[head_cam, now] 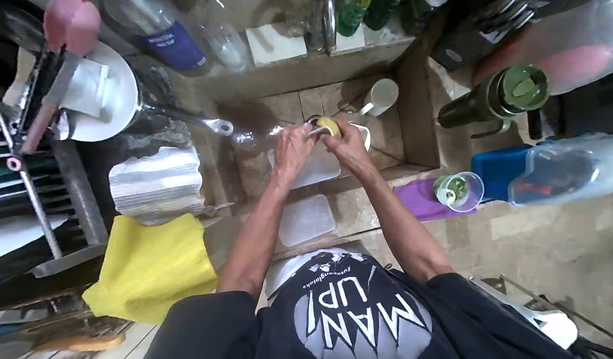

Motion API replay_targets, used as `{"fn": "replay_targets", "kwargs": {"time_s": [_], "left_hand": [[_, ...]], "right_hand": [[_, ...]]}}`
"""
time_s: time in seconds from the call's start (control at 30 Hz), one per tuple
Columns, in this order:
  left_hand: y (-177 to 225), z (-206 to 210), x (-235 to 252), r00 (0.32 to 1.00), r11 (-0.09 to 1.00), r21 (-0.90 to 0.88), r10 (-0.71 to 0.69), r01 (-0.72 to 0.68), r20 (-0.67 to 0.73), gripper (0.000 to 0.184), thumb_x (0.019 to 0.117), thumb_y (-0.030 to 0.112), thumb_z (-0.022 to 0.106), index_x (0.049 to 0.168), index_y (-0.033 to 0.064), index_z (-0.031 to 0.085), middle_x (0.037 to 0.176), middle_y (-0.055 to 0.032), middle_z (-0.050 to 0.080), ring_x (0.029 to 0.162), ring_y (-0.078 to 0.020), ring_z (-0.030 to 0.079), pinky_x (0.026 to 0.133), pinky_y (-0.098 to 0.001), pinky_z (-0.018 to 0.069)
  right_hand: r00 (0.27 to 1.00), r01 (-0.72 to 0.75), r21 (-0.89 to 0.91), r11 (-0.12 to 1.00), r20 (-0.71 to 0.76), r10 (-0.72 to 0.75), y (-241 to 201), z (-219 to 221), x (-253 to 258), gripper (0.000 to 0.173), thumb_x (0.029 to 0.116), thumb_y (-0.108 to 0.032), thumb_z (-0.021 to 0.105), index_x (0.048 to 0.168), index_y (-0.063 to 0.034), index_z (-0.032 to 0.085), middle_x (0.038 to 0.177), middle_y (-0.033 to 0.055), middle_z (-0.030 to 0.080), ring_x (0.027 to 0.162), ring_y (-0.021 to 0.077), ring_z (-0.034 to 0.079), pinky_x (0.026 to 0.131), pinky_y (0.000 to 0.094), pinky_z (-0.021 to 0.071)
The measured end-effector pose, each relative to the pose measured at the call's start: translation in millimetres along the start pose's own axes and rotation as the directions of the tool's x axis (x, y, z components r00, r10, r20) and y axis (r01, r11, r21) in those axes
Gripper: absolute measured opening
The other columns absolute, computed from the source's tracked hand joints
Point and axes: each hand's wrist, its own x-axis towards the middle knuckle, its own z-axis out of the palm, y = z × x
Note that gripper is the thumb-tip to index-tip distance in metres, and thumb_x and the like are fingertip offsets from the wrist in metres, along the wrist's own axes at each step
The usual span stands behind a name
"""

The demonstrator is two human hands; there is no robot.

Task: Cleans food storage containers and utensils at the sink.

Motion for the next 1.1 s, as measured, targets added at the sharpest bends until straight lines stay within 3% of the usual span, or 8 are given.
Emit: {"fn": "replay_targets", "kwargs": {"time_s": [0.1,0.23,0.43,0.5,0.63,0.87,0.97,1.1], "left_hand": [[-17,-19,1,0.967,0.963,0.094,-0.250,0.253,-0.039,0.058,0.0819,0.059,0.077,0.115,0.0115,0.074,0.109,-0.0138,0.074,0.103,-0.0353,0.071,0.090,-0.0589,0.0543],[-44,-21,-7,0.877,0.797,-0.448,-0.477,0.405,-0.056,0.034,0.0908,0.022,0.075,0.122,0.0068,0.071,0.117,-0.0135,0.072,0.110,-0.0240,0.068,0.099,-0.0474,0.0537],[-22,4,-13,0.983,0.899,-0.406,-0.183,0.164,-0.007,0.024,0.0984,0.008,0.059,0.115,0.0000,0.075,0.108,-0.0171,0.075,0.104,-0.0260,0.072,0.099,-0.0472,0.0550],[-16,6,-13,0.982,0.925,-0.342,-0.185,0.162,-0.033,0.020,0.0980,0.009,0.059,0.104,-0.0043,0.073,0.095,-0.0205,0.073,0.093,-0.0305,0.072,0.090,-0.0506,0.0548],[-46,-27,-5,0.929,0.858,-0.445,-0.345,0.256,-0.130,0.025,0.0981,0.013,0.062,0.118,0.0051,0.075,0.110,-0.0113,0.076,0.102,-0.0169,0.072,0.096,-0.0389,0.0568],[-8,-9,-9,0.956,0.918,-0.331,-0.270,0.219,-0.118,0.021,0.0981,0.014,0.059,0.098,-0.0025,0.073,0.090,-0.0177,0.073,0.089,-0.0275,0.071,0.086,-0.0497,0.0549],[-13,-15,-8,0.960,0.923,-0.337,-0.245,0.187,-0.139,0.020,0.0959,0.010,0.061,0.104,0.0010,0.076,0.095,-0.0151,0.075,0.092,-0.0240,0.072,0.089,-0.0463,0.0553],[-19,-19,-1,0.919,0.895,-0.371,-0.338,0.248,-0.201,0.022,0.0905,0.022,0.073,0.108,0.0087,0.079,0.103,-0.0084,0.077,0.097,-0.0171,0.073,0.092,-0.0406,0.0562]], "right_hand": [[0.989,0.131,-0.056,0.990,-0.058,-0.134,15,-1,-17,0.034,0.0931,-0.008,0.061,0.126,-0.0032,0.067,0.112,0.0125,0.072,0.096,0.0188,0.070,0.085,0.0418,0.0589],[0.942,0.337,-0.115,0.935,0.026,-0.336,14,-12,-46,0.040,0.0951,-0.005,0.060,0.135,-0.0015,0.064,0.144,0.0122,0.059,0.126,0.0191,0.062,0.103,0.0372,0.0543],[0.915,0.394,-0.318,0.862,0.229,-0.333,3,19,-31,0.047,0.1104,-0.030,0.043,0.148,-0.0027,0.053,0.158,0.0119,0.047,0.145,0.0233,0.046,0.119,0.0419,0.0396],[0.906,0.414,-0.301,0.859,0.233,-0.354,-11,30,-7,0.047,0.1110,-0.028,0.039,0.147,-0.0015,0.053,0.158,0.0119,0.047,0.146,0.0243,0.045,0.120,0.0430,0.0374],[0.878,0.463,-0.320,0.827,0.297,-0.376,-5,16,-37,0.046,0.1117,-0.029,0.037,0.148,-0.0059,0.054,0.159,0.0065,0.047,0.148,0.0198,0.042,0.123,0.0411,0.0345],[0.882,0.469,-0.336,0.817,0.222,-0.416,-23,38,11,0.048,0.1115,-0.030,0.036,0.147,-0.0035,0.055,0.157,0.0095,0.049,0.142,0.0239,0.050,0.117,0.0444,0.0408],[0.879,0.474,-0.390,0.790,0.269,-0.394,-21,20,-2,0.055,0.1068,-0.042,0.046,0.155,-0.0157,0.047,0.164,0.0055,0.038,0.146,0.0246,0.044,0.117,0.0477,0.0404],[0.902,0.417,-0.396,0.818,0.072,-0.425,6,19,-22,0.046,0.1045,-0.026,0.054,0.150,-0.0185,0.055,0.156,0.0116,0.047,0.123,0.0270,0.061,0.094,0.0439,0.0554]]}}
